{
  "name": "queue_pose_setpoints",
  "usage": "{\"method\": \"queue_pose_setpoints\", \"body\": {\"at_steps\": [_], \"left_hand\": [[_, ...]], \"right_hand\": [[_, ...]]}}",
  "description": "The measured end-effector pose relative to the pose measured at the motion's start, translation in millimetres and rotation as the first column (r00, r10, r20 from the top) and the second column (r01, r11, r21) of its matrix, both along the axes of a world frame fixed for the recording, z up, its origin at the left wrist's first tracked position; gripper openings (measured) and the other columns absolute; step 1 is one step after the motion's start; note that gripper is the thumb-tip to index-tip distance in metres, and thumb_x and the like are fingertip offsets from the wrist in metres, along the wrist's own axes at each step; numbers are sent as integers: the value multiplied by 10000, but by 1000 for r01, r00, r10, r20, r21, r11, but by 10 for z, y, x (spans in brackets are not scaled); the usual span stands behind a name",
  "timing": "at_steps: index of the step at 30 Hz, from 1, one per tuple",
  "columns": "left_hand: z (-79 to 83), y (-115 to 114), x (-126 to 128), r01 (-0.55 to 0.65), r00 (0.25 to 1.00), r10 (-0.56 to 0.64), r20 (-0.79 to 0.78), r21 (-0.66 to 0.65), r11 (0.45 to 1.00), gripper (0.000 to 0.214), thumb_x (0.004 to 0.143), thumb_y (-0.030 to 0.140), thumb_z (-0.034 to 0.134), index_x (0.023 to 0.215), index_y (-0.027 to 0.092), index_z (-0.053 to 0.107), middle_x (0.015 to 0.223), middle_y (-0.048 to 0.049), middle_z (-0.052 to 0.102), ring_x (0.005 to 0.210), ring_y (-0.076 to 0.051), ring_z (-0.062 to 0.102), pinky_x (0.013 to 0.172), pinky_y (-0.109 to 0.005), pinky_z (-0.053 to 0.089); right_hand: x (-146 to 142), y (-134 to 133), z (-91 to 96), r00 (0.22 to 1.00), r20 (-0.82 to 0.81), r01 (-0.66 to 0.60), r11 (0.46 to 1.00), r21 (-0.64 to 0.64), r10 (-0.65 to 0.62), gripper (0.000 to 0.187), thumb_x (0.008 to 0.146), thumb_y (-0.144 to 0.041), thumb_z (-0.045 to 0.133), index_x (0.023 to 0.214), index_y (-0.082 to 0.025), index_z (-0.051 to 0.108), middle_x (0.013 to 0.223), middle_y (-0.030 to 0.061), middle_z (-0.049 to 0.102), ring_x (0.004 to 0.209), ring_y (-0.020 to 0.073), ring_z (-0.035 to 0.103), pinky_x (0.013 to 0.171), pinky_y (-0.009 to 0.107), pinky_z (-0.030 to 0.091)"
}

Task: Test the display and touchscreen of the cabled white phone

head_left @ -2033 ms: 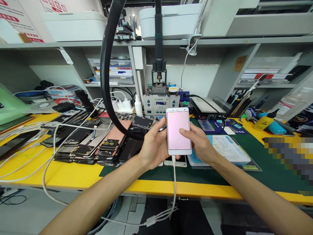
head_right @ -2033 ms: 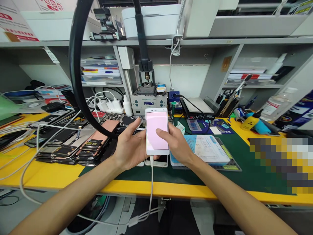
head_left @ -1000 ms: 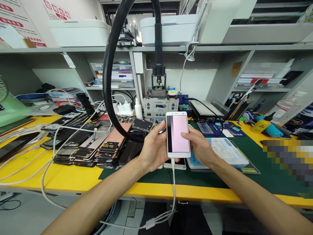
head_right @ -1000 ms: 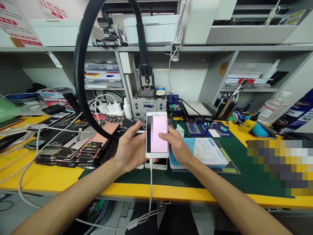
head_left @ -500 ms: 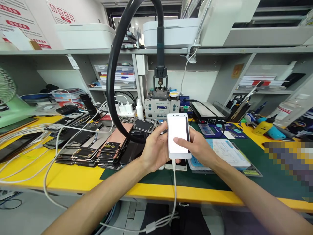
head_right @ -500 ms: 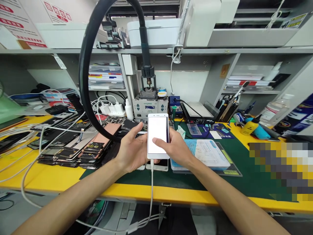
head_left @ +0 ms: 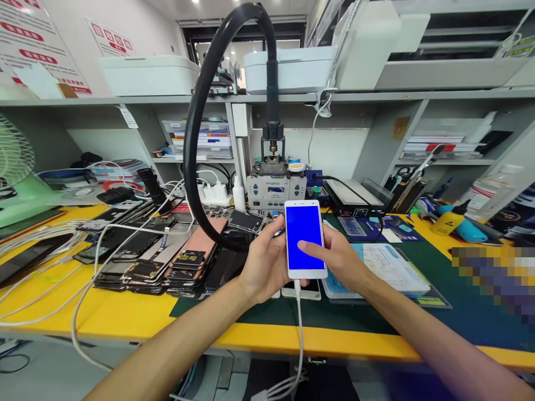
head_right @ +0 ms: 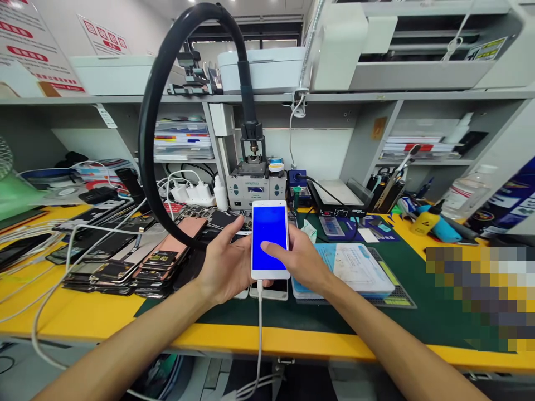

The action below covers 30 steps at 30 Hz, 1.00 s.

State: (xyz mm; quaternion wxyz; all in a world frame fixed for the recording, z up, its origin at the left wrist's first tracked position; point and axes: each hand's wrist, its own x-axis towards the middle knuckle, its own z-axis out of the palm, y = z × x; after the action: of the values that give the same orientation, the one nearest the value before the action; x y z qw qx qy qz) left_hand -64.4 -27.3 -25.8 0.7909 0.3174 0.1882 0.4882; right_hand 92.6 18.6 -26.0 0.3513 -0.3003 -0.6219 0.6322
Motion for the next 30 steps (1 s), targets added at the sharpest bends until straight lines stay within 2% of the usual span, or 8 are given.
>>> {"method": "queue_pose_setpoints", "body": {"at_steps": [3, 6, 8, 12, 17, 24, 27, 30], "left_hand": [[13, 2, 2, 6, 999, -5, -33, 12, 1000, 682, 877, 640, 373, 1257, 110, 576, 942, -156, 661, 739, -241, 628, 572, -334, 486], [23, 1, -3, 6, 999, -5, -49, 27, 1000, 688, 886, 641, 343, 1245, 106, 584, 958, -158, 658, 723, -232, 622, 527, -310, 471], [25, 1, -7, 11, 999, -9, -43, 33, 999, 676, 896, 632, 331, 1254, 115, 579, 967, -153, 659, 728, -225, 623, 515, -295, 466], [21, 7, -2, 12, 1000, -11, -25, 31, 999, 666, 897, 627, 340, 1287, 130, 554, 985, -152, 661, 762, -237, 631, 513, -290, 464], [11, 11, 7, 13, 1000, -13, -6, 2, 1000, 646, 893, 614, 377, 1274, 125, 561, 952, -149, 666, 782, -232, 631, 548, -274, 451], [27, -11, 17, -1, 1000, 1, -6, -4, 1000, 635, 898, 613, 369, 1262, 131, 566, 928, -142, 671, 777, -225, 635, 575, -274, 452], [27, -11, 24, -12, 1000, 12, -26, 2, 1000, 644, 901, 619, 351, 1265, 133, 563, 935, -146, 672, 760, -226, 638, 542, -267, 445], [24, -10, 27, -5, 999, 6, -51, 17, 1000, 679, 890, 643, 345, 1251, 114, 572, 946, -156, 670, 737, -236, 639, 504, -276, 445]], "right_hand": [[7, 15, -24, 1000, -21, -22, 1000, -11, 22, 447, 776, -238, 659, 1211, -228, 554, 1042, 63, 711, 636, 199, 688, 558, 348, 563], [27, 34, -53, 988, -153, -25, 999, -46, 18, 394, 792, -230, 579, 1186, -208, 589, 1053, 59, 715, 811, 228, 697, 633, 330, 562], [32, 31, -57, 982, -186, -28, 996, -79, 12, 406, 812, -275, 575, 1213, -212, 584, 1073, 58, 714, 879, 244, 690, 662, 331, 559], [15, -3, -26, 995, -98, -8, 998, -67, 1, 451, 825, -403, 637, 1236, -232, 558, 1096, 68, 710, 848, 240, 699, 671, 345, 553], [-9, -14, -2, 999, 44, -3, 1000, 13, 3, 432, 780, -357, 699, 1164, -224, 552, 1100, 85, 702, 753, 211, 693, 615, 328, 532], [26, 23, -60, 982, -190, -46, 993, -109, 25, 458, 796, -290, 565, 1246, -204, 554, 1164, 81, 685, 933, 260, 677, 669, 332, 529], [28, 7, -52, 986, -163, -33, 994, -106, 15, 473, 826, -335, 595, 1281, -219, 533, 1168, 80, 683, 938, 256, 680, 680, 328, 536], [18, -16, -28, 992, -124, -27, 996, -86, 16, 511, 826, -360, 635, 1304, -222, 515, 1107, 84, 703, 836, 245, 702, 656, 335, 543]]}}
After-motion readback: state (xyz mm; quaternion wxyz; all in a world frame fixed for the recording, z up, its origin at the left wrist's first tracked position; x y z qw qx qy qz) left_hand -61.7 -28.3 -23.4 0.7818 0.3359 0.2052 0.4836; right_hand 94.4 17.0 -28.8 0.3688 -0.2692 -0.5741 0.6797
